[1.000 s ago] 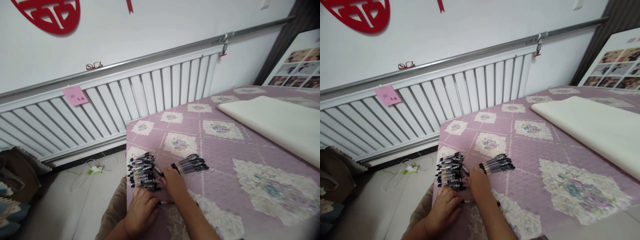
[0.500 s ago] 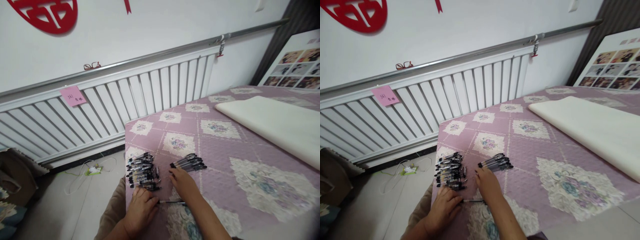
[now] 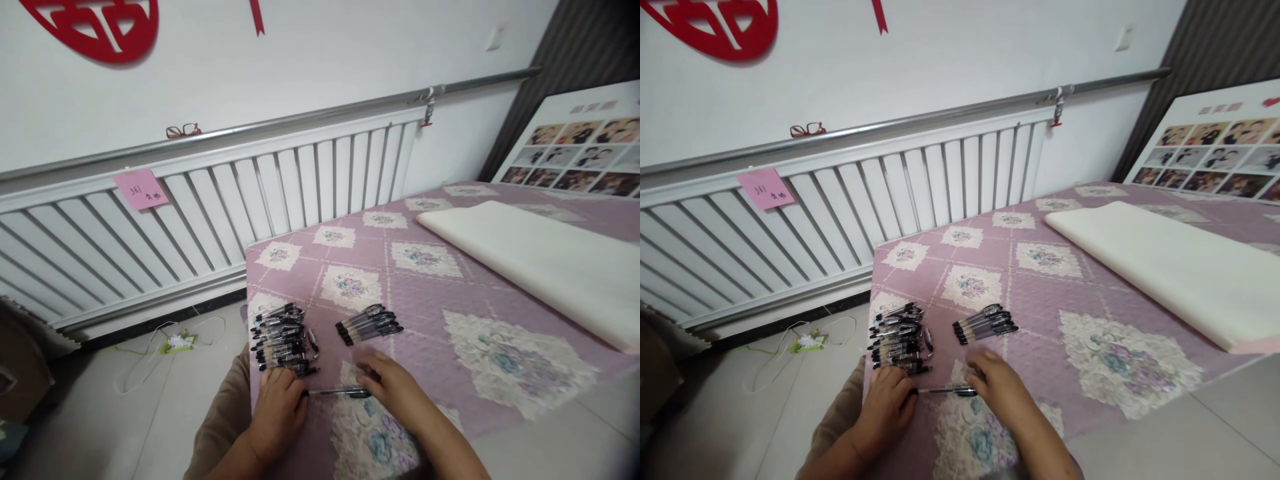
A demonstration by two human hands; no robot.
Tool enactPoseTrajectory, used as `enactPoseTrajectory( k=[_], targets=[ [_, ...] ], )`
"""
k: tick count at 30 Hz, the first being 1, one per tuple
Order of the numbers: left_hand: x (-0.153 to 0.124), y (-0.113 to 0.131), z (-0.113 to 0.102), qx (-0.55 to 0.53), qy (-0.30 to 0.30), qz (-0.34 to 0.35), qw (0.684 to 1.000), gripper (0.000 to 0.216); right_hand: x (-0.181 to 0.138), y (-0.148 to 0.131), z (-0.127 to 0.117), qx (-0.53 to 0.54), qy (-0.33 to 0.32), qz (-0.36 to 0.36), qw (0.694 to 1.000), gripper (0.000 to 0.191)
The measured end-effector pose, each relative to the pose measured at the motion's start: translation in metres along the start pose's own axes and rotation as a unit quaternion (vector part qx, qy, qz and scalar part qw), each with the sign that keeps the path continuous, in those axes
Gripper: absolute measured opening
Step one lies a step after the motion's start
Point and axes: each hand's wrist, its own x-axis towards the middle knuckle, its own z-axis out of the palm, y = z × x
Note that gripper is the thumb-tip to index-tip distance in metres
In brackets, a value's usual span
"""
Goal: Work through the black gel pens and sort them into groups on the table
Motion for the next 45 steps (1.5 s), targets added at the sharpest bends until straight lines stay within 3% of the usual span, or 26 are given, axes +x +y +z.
enactPoseTrajectory(
  k=[4,9,13,18,23,27,33,37,41,45],
  targets=[
    [0.000,-0.001,0.002,0.004,0.015,-0.007,1.000,0.006,-0.011,-0.008,0.002,-0.049,-0.014,-0.020,0.998,0.019],
    [-0.003,-0.001,0.001,-0.006,0.046,0.016,0.999,0.007,-0.022,-0.033,0.022,-0.117,0.026,-0.007,0.993,0.016],
    [-0.005,-0.002,0.002,-0.017,0.033,0.069,0.997,0.019,-0.027,-0.050,0.046,-0.104,0.067,-0.014,0.992,0.019],
    [-0.007,-0.007,0.009,-0.017,0.014,0.085,0.996,0.013,-0.025,-0.062,0.064,-0.079,0.078,0.001,0.994,0.014],
    [-0.009,-0.007,0.008,-0.015,-0.009,0.045,0.999,0.010,-0.021,-0.067,0.066,-0.044,0.079,0.029,0.995,0.010],
    [-0.010,-0.006,0.003,-0.022,-0.026,0.031,0.999,0.012,-0.022,-0.066,0.063,0.000,0.097,0.046,0.994,0.026],
    [-0.008,-0.007,-0.001,-0.016,-0.078,0.024,0.997,0.011,-0.019,-0.072,0.060,0.017,0.065,0.032,0.997,0.028],
    [-0.006,-0.005,-0.006,-0.016,-0.101,0.016,0.995,0.014,-0.018,-0.073,0.059,0.071,0.078,0.059,0.993,0.033],
    [-0.006,-0.005,-0.011,-0.034,-0.085,0.001,0.996,0.015,-0.021,-0.067,0.057,0.152,0.131,0.101,0.974,0.034],
    [-0.008,-0.008,-0.011,-0.059,-0.057,-0.013,0.997,0.018,-0.025,-0.056,0.060,0.178,0.279,0.154,0.931,0.033]
  ],
)
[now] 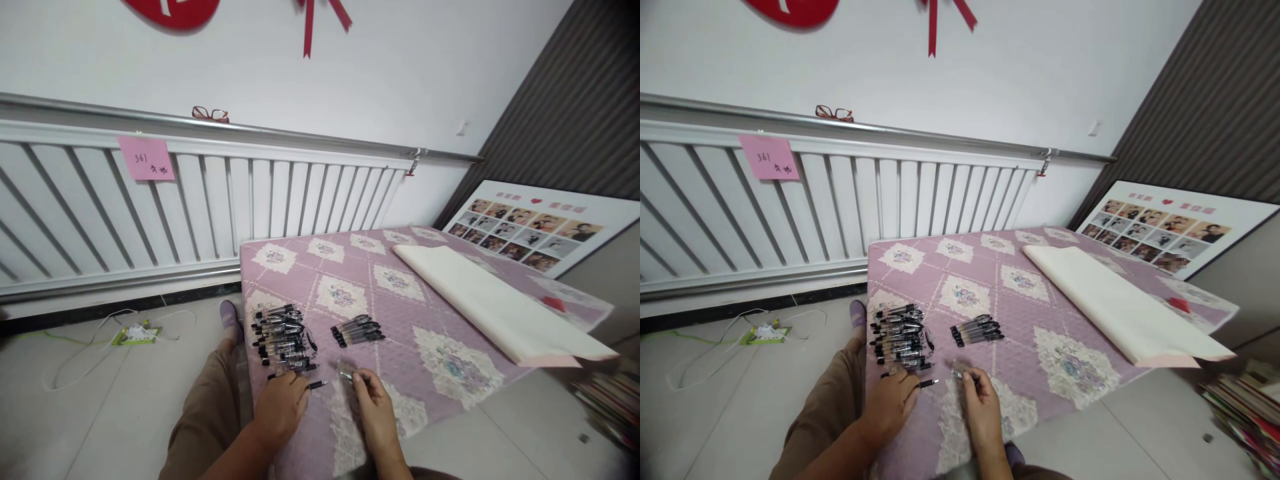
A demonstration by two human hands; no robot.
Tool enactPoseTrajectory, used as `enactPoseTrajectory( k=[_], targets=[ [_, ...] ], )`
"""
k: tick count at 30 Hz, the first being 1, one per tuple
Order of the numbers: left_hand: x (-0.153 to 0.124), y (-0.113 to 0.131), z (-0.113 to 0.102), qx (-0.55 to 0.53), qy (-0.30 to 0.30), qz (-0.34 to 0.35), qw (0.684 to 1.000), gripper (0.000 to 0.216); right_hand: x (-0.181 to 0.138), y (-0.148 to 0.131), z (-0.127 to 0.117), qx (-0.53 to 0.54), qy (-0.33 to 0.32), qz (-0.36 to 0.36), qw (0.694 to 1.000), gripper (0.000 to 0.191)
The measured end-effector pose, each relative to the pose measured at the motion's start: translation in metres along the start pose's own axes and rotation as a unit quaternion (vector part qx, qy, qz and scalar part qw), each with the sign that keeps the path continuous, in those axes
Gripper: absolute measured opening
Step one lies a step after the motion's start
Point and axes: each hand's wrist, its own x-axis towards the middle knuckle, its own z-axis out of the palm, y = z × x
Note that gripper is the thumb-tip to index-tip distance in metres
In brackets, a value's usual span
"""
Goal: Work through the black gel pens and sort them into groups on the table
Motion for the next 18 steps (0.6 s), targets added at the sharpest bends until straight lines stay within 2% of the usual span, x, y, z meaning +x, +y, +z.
enactPoseTrajectory(
  k=[2,5,9,11,14,18],
  targets=[
    [-0.001,-0.001,0.002,-0.005,0.006,0.000,1.000,0.018,0.000,0.005,0.003,-0.009,0.034,-0.010,0.999,0.032],
    [-0.001,-0.002,0.003,-0.009,0.008,0.001,1.000,0.019,-0.001,0.008,0.011,-0.097,0.016,-0.062,0.993,0.028],
    [-0.001,-0.002,0.003,-0.009,0.002,0.001,1.000,0.018,-0.001,0.004,0.017,-0.208,0.010,-0.148,0.967,0.020],
    [0.000,-0.002,0.002,-0.005,-0.003,0.000,1.000,0.017,-0.002,0.002,0.016,-0.212,0.006,-0.166,0.963,0.021],
    [0.000,-0.001,0.001,-0.003,-0.011,0.000,1.000,0.017,-0.004,-0.002,0.011,-0.200,0.001,-0.154,0.968,0.024],
    [0.000,-0.001,0.001,0.004,-0.022,0.018,1.000,0.014,-0.008,-0.007,0.007,-0.203,-0.038,-0.173,0.963,0.027]
  ],
)
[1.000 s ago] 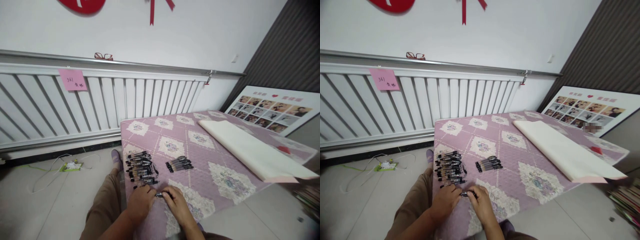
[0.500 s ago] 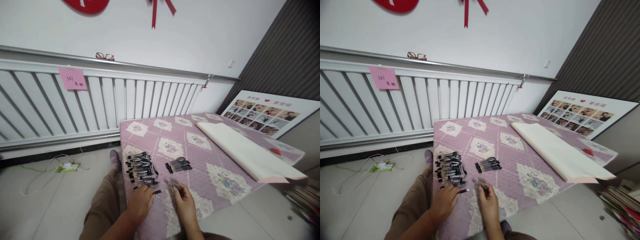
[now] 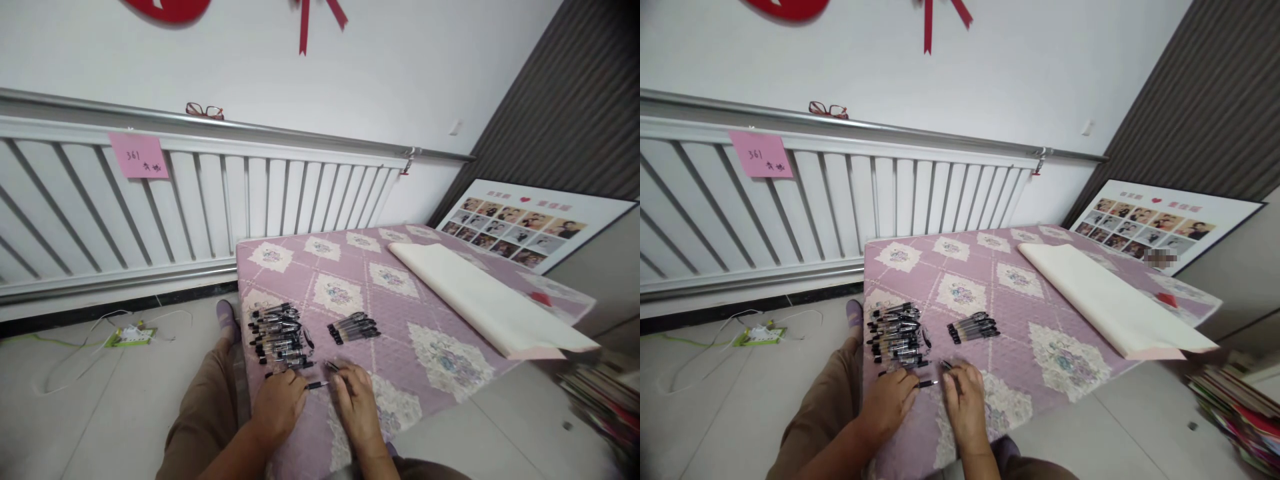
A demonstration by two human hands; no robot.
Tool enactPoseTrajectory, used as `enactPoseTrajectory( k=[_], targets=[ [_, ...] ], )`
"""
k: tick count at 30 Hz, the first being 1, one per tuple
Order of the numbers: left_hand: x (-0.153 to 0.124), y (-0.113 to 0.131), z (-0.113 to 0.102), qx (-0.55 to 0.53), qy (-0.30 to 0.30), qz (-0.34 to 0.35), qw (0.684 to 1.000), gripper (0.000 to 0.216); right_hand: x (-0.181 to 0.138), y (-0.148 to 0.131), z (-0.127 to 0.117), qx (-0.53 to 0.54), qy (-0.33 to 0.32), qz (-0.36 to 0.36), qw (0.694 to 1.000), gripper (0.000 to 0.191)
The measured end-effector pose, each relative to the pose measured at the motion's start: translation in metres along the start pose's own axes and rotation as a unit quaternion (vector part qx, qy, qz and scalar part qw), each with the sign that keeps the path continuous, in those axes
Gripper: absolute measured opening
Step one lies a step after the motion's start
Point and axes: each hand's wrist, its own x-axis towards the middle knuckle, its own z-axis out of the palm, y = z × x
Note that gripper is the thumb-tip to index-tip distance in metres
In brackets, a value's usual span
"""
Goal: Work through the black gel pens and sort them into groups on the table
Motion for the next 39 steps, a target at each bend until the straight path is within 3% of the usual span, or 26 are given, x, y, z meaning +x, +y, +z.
enactPoseTrajectory(
  k=[7,15,23,27,33,39],
  targets=[
    [-0.001,-0.003,0.008,0.003,0.003,0.019,1.000,0.012,0.001,-0.001,0.006,-0.014,-0.054,-0.064,0.996,0.026],
    [0.001,-0.002,0.007,0.011,-0.009,0.022,1.000,0.011,0.004,-0.003,0.005,0.025,-0.094,-0.034,0.995,0.028],
    [0.000,-0.004,0.010,0.017,0.002,0.014,1.000,0.014,0.007,-0.001,0.002,0.084,-0.105,0.001,0.991,0.013],
    [-0.001,-0.003,0.010,0.017,0.015,0.014,1.000,0.015,0.007,0.003,0.004,0.085,-0.087,0.004,0.993,0.019],
    [0.000,-0.004,0.008,0.010,-0.012,0.023,1.000,0.016,0.007,0.004,0.007,0.068,-0.098,-0.010,0.993,0.025],
    [0.001,-0.003,0.008,0.005,-0.017,0.007,1.000,0.016,0.006,0.009,0.006,0.105,-0.118,0.008,0.987,0.012]
  ],
)
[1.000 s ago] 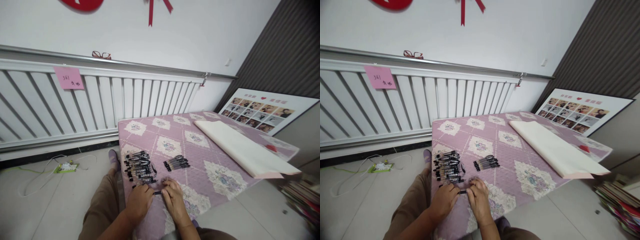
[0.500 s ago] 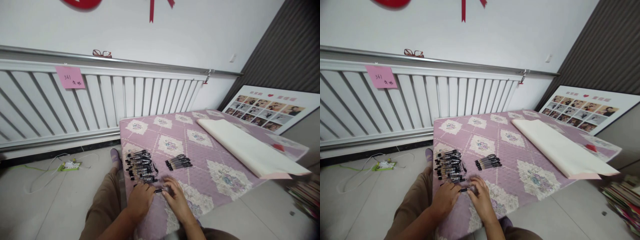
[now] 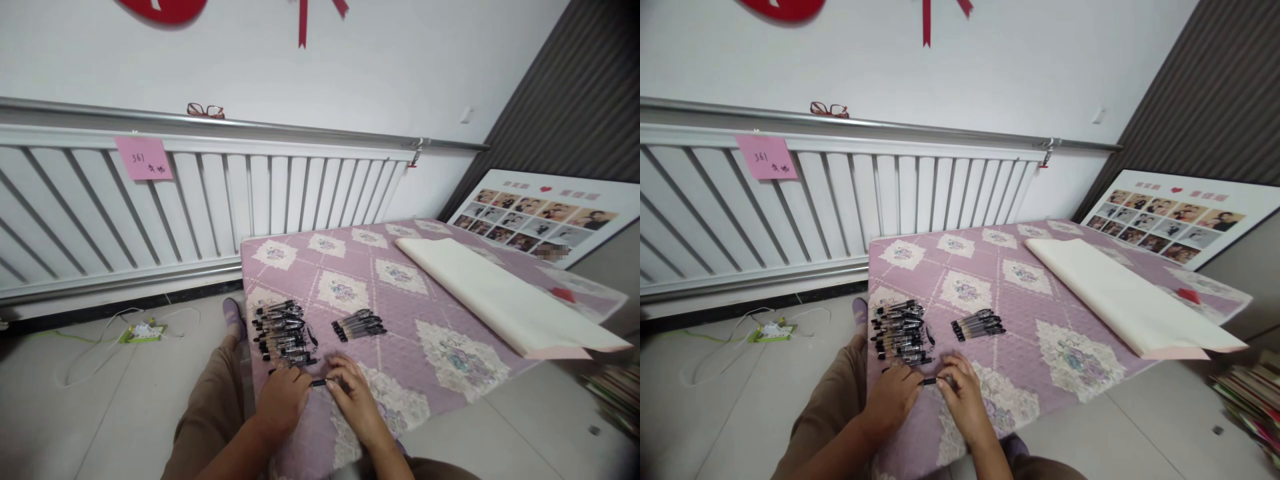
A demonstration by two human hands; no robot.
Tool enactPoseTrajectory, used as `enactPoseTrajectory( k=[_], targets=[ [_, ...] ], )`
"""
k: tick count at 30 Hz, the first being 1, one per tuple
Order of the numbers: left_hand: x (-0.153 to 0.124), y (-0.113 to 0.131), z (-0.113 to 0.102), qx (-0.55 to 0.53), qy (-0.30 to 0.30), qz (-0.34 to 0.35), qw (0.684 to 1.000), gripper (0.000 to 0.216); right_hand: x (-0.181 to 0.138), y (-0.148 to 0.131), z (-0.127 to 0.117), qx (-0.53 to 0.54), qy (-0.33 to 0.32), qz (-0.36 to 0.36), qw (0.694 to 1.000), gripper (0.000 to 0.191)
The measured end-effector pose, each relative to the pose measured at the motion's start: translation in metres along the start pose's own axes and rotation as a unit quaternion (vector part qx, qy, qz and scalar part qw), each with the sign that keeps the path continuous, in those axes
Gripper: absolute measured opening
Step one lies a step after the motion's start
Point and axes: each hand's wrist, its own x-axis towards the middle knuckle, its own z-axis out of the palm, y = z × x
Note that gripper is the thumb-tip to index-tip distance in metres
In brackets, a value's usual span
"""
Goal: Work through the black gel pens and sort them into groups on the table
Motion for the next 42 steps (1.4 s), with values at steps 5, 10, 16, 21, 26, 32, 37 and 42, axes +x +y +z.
enactPoseTrajectory(
  k=[5,10,16,21,26,32,37,42],
  targets=[
    [-0.001,0.001,-0.002,-0.007,0.004,0.002,1.000,0.017,0.001,0.004,0.002,0.013,0.010,0.005,1.000,0.023],
    [-0.001,0.001,-0.003,-0.005,0.004,0.002,1.000,0.017,0.002,0.000,0.004,-0.030,0.014,-0.001,0.999,0.023],
    [0.000,0.000,-0.001,-0.004,0.009,0.006,1.000,0.017,0.000,-0.004,0.000,-0.017,0.006,-0.004,1.000,0.022],
    [0.000,0.000,-0.002,0.003,0.001,0.012,1.000,0.020,0.000,-0.004,-0.002,0.003,-0.003,0.012,1.000,0.014],
    [-0.001,-0.001,-0.001,0.004,0.000,0.023,1.000,0.022,0.003,-0.007,0.000,-0.025,0.011,0.021,0.999,0.017],
    [-0.001,-0.001,0.000,0.003,-0.006,0.026,1.000,0.020,0.002,-0.008,0.001,-0.023,0.002,0.011,1.000,0.022],
    [0.000,-0.001,0.001,0.006,-0.006,0.025,1.000,0.019,0.001,-0.002,-0.001,0.025,-0.013,0.020,0.999,0.013],
    [-0.001,0.000,-0.001,0.004,0.007,0.014,1.000,0.021,0.002,-0.003,0.000,0.038,0.009,0.025,0.999,0.015]
  ],
)
